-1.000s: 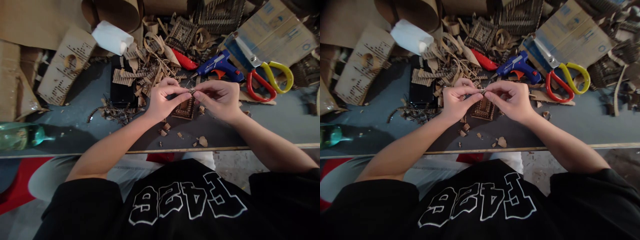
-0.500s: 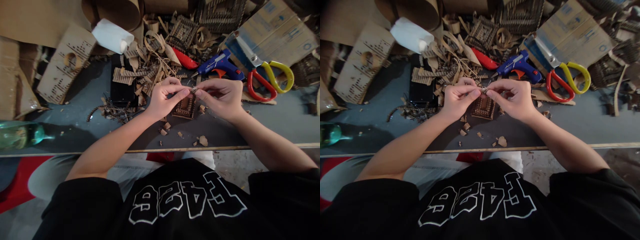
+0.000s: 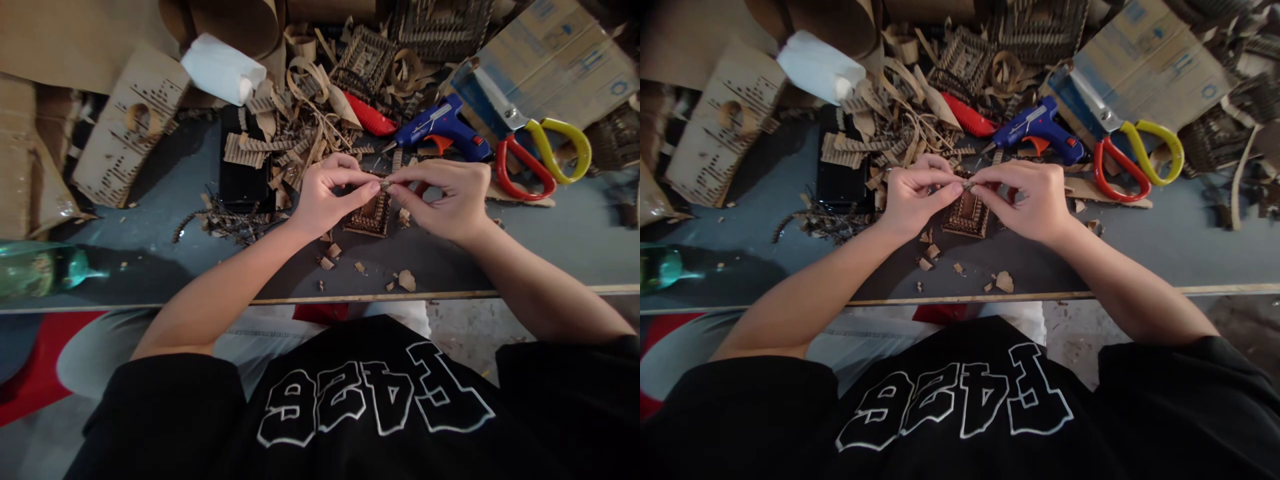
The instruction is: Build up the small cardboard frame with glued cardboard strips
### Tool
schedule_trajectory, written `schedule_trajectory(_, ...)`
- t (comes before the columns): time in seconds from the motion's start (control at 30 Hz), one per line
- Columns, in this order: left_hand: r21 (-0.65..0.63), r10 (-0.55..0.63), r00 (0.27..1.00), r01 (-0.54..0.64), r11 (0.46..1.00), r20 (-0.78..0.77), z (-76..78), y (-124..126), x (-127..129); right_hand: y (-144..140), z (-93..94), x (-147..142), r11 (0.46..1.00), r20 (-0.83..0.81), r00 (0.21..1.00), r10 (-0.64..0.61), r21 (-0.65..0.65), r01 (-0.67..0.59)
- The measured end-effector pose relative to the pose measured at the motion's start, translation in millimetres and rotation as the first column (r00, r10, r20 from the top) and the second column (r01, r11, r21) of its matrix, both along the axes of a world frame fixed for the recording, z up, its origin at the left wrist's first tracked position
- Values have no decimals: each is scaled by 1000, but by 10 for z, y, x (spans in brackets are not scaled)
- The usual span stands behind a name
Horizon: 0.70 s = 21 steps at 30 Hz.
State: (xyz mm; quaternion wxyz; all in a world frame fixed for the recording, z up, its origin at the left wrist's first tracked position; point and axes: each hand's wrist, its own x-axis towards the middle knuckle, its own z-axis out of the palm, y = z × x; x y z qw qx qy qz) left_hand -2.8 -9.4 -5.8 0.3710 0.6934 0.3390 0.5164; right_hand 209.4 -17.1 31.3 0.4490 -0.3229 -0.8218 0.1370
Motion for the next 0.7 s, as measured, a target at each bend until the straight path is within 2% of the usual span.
schedule_trajectory(0.13,18,-9,1000,10,1000,-10,-19,22,-12,5,1,-4,1000,24,1000,-12,28,11)
schedule_trajectory(0.37,27,-6,1000,7,1000,-29,-13,16,-8,30,-23,15,999,37,999,-22,-35,23)
schedule_trajectory(0.6,55,33,991,-26,998,-128,10,-4,-24,12,-7,15,997,71,997,11,75,-16)
schedule_trajectory(0.7,58,57,986,-48,997,-159,11,-2,-26,9,-10,17,996,106,994,-17,94,7)
